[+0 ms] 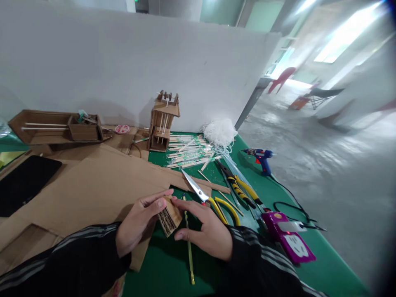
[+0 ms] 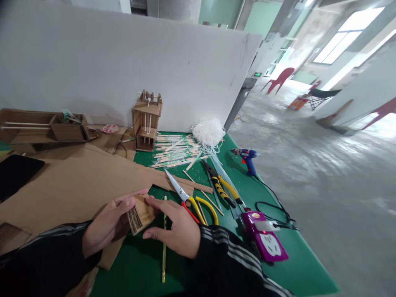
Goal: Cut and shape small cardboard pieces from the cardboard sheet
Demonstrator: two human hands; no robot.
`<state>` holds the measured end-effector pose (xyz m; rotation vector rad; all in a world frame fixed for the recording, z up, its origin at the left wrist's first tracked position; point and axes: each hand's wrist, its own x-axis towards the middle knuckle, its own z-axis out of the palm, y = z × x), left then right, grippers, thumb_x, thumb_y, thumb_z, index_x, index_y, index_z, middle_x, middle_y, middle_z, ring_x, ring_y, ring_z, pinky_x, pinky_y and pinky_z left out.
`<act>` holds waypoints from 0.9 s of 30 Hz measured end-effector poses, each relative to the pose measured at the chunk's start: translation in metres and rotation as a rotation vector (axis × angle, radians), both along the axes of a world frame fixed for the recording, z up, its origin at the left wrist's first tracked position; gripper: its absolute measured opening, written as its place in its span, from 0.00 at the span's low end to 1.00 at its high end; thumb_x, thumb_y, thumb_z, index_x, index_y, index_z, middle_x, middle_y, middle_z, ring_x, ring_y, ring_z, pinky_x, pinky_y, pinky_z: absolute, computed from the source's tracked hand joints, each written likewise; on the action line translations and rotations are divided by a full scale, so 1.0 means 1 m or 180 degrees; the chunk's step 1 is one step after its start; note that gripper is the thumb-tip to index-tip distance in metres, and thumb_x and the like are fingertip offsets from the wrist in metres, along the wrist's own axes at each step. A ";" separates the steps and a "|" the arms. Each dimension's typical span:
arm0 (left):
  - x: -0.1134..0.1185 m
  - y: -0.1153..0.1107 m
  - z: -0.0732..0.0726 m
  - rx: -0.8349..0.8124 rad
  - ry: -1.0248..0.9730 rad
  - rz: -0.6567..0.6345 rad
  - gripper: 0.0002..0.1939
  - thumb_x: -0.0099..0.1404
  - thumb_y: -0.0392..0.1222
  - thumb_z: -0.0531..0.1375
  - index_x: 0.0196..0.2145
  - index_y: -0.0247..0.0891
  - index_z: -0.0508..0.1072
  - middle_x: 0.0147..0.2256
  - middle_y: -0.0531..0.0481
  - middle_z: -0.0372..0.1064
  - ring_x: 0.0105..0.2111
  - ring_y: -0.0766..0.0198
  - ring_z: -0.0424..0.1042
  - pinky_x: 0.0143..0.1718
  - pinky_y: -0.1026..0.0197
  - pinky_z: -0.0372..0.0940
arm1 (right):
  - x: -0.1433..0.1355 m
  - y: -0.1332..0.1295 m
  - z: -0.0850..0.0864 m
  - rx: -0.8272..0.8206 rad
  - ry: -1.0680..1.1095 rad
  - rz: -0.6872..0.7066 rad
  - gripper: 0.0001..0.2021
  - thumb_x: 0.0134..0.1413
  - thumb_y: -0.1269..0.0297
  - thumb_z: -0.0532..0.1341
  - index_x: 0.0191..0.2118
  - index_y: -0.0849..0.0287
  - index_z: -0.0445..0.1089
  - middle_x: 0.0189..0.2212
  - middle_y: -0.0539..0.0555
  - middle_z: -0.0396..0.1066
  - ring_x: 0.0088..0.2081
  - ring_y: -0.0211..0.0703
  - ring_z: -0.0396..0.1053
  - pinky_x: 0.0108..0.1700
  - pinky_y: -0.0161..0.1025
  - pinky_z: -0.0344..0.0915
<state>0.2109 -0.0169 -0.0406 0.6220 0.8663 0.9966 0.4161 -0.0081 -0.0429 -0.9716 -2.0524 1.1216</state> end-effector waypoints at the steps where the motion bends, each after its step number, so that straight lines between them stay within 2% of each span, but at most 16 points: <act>1: 0.000 0.000 0.000 -0.0014 -0.0021 -0.0027 0.27 0.52 0.52 0.71 0.49 0.42 0.78 0.41 0.45 0.79 0.43 0.56 0.76 0.48 0.58 0.65 | 0.001 0.001 0.000 0.0087 0.0024 -0.0035 0.32 0.48 0.54 0.72 0.59 0.52 0.66 0.52 0.56 0.74 0.52 0.51 0.71 0.57 0.46 0.66; 8: 0.001 -0.003 -0.006 0.0112 -0.0002 -0.0074 0.30 0.52 0.51 0.71 0.52 0.41 0.75 0.44 0.43 0.78 0.47 0.52 0.74 0.52 0.53 0.63 | -0.002 0.001 -0.005 0.0373 0.0087 -0.0257 0.29 0.48 0.47 0.69 0.55 0.52 0.71 0.43 0.56 0.79 0.44 0.50 0.76 0.51 0.45 0.70; 11: 0.000 -0.004 -0.007 0.0212 0.0126 -0.0079 0.31 0.53 0.51 0.71 0.54 0.42 0.74 0.47 0.42 0.76 0.48 0.50 0.74 0.54 0.51 0.62 | -0.003 0.001 -0.005 0.0524 0.0053 -0.0299 0.28 0.52 0.43 0.65 0.55 0.52 0.71 0.42 0.56 0.79 0.43 0.49 0.76 0.50 0.45 0.70; 15: -0.001 -0.004 -0.008 0.0324 0.0347 -0.0067 0.31 0.53 0.53 0.71 0.54 0.43 0.74 0.49 0.42 0.75 0.51 0.48 0.72 0.55 0.50 0.63 | -0.002 0.002 -0.004 0.0579 0.0007 -0.0189 0.27 0.56 0.44 0.63 0.57 0.53 0.69 0.45 0.56 0.78 0.45 0.48 0.75 0.49 0.43 0.70; 18: -0.001 -0.001 -0.006 0.0452 0.0636 -0.0004 0.30 0.52 0.53 0.71 0.51 0.42 0.76 0.51 0.43 0.75 0.54 0.46 0.70 0.57 0.50 0.63 | 0.002 0.005 -0.003 0.0590 -0.0156 0.0013 0.26 0.58 0.48 0.62 0.59 0.54 0.67 0.48 0.57 0.76 0.48 0.49 0.73 0.51 0.44 0.69; 21: -0.001 0.000 -0.004 0.0613 0.0943 -0.0039 0.27 0.53 0.52 0.71 0.50 0.43 0.77 0.52 0.45 0.74 0.54 0.48 0.70 0.56 0.51 0.65 | 0.005 0.008 -0.004 0.0805 -0.0455 0.0173 0.23 0.61 0.56 0.62 0.60 0.52 0.64 0.50 0.57 0.74 0.49 0.50 0.72 0.52 0.46 0.69; 24: -0.001 0.000 -0.002 0.0724 0.1182 -0.0087 0.27 0.54 0.51 0.70 0.51 0.44 0.75 0.52 0.48 0.73 0.54 0.51 0.71 0.56 0.54 0.66 | 0.007 0.009 -0.005 0.1181 -0.0704 0.0222 0.24 0.59 0.66 0.62 0.61 0.52 0.62 0.49 0.56 0.75 0.49 0.50 0.72 0.51 0.47 0.69; 27: -0.001 -0.002 -0.003 0.0867 0.1424 -0.0145 0.27 0.54 0.49 0.70 0.52 0.45 0.75 0.54 0.51 0.72 0.56 0.53 0.69 0.58 0.57 0.64 | 0.005 0.008 -0.007 0.1592 -0.0783 0.0153 0.26 0.55 0.69 0.63 0.60 0.54 0.63 0.52 0.58 0.73 0.50 0.51 0.71 0.51 0.48 0.68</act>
